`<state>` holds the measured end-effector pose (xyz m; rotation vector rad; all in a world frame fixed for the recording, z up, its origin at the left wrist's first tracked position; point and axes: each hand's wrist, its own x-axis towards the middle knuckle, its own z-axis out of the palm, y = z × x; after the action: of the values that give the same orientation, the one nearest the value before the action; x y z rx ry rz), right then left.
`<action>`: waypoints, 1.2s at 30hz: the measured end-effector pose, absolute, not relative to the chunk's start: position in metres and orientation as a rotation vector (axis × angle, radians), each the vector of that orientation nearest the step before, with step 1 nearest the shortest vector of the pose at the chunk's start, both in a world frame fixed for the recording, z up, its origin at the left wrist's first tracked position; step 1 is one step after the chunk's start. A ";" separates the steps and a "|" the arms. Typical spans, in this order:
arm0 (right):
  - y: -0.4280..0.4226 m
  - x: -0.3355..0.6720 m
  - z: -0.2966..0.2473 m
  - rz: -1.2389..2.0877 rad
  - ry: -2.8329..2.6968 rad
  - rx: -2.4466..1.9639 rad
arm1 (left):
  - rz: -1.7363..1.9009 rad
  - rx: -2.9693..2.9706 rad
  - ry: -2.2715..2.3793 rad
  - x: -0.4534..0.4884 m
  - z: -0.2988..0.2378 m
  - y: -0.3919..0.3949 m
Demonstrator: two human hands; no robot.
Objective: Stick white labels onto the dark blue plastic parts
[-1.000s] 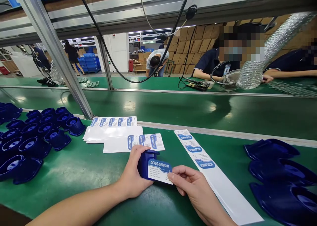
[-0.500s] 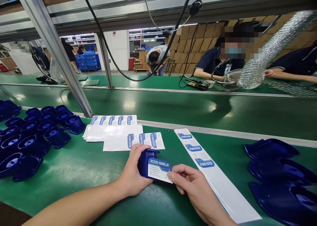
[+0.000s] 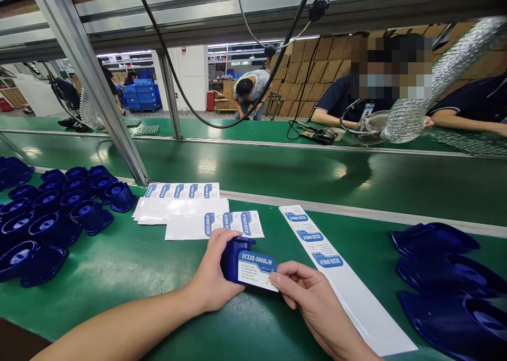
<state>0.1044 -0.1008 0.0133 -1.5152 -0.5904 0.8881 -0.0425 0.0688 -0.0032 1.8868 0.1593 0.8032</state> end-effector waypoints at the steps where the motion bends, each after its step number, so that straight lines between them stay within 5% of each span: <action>1: -0.101 0.104 0.014 0.887 -0.590 -1.519 | 0.806 1.889 0.158 -0.043 -0.003 0.069; 36: -0.100 0.106 0.010 0.882 -0.587 -1.550 | 0.789 1.900 0.160 -0.043 -0.001 0.070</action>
<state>0.1059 -0.0995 0.0099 -1.5504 -0.5874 0.8824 -0.0430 0.0702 -0.0010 1.8999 0.1601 0.7886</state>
